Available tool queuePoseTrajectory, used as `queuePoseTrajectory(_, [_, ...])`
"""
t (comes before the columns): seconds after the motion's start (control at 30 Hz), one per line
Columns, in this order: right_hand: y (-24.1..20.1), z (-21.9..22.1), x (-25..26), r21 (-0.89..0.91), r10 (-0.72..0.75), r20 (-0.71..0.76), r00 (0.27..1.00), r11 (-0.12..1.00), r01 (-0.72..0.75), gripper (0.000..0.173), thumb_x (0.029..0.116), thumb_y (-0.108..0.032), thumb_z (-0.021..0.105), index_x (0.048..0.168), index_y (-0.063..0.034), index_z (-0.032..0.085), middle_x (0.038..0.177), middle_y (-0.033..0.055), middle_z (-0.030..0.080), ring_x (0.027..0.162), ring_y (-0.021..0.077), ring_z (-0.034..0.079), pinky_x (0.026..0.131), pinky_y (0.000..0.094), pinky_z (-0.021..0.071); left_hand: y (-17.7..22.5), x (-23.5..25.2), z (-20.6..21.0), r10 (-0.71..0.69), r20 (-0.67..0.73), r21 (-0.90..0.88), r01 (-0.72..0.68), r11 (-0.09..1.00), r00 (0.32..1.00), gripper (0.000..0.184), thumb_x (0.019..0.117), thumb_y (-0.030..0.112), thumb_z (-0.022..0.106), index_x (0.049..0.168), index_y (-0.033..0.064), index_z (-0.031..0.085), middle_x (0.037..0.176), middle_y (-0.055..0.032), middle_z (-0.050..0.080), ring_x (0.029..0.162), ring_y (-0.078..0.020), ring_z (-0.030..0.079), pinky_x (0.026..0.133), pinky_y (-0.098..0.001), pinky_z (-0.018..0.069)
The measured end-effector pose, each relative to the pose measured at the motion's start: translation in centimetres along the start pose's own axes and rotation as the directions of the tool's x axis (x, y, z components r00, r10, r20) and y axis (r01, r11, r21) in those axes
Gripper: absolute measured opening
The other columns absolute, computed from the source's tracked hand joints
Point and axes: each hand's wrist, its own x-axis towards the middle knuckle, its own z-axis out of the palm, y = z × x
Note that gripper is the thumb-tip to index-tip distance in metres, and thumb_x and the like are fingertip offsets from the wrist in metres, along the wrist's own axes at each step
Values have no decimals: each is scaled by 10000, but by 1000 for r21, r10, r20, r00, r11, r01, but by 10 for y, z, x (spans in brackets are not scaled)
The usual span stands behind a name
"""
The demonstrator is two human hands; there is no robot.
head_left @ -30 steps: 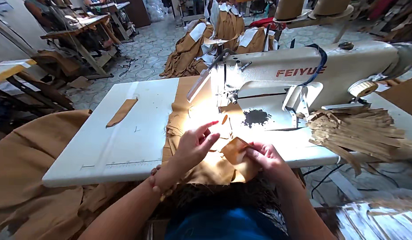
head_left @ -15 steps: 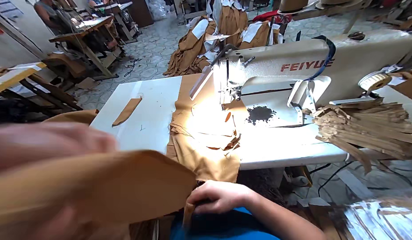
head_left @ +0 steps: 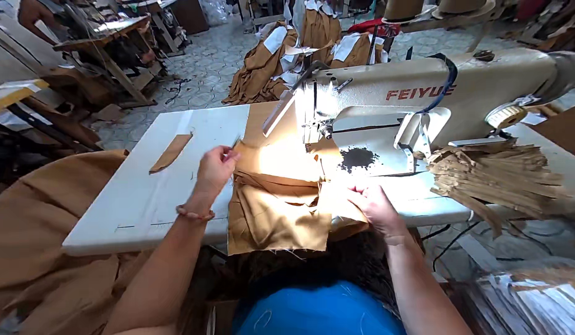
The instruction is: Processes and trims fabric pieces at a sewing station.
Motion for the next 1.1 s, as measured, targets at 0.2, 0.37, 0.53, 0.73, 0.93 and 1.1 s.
queuePoseTrajectory(0.2, [2,5,-1,102,50,-12,999,994,-48,181,969,6,586,811,-43,658,706,2,650,645,58,625,632,231,549,34,-50,27,507,72,344,-498,796,859,294,1037,205,576,1232,23,701,1001,-217,701,845,-411,700,682,-618,544])
queuePoseTrajectory(0.37, [-8,6,-6,148,91,5,996,985,-90,155,981,34,556,900,-9,680,756,27,696,677,65,666,666,232,578,58,-67,51,836,239,382,-839,387,495,187,900,89,657,1026,114,793,825,-133,677,688,-313,664,537,-455,498])
queuePoseTrajectory(0.53, [-13,8,-11,141,72,21,997,987,-75,146,975,33,553,903,-11,672,762,30,689,685,71,663,664,232,570,69,-69,73,854,310,383,-877,291,418,231,843,13,682,1030,102,787,859,-123,694,633,-272,655,485,-400,491])
queuePoseTrajectory(0.73, [-23,7,-19,121,44,57,997,991,-50,142,960,31,540,951,-15,674,777,12,690,700,50,663,681,222,569,67,-70,75,850,262,349,-866,358,457,247,841,19,672,1019,130,802,788,-103,696,541,-265,631,418,-412,447])
queuePoseTrajectory(0.93, [-28,27,-33,318,-102,135,986,947,54,146,957,-24,545,1084,-67,601,858,-55,721,779,18,698,759,223,599,73,-95,47,425,327,-353,-309,883,844,466,1012,363,538,1333,43,646,697,85,544,592,4,461,574,-205,413])
queuePoseTrajectory(1.1, [-20,57,-33,528,-301,300,905,843,105,179,981,-47,532,1140,-108,586,923,-90,737,847,15,705,806,253,595,83,-115,23,484,430,-547,-206,811,762,132,891,176,722,779,144,661,639,141,557,568,79,493,530,-105,409])
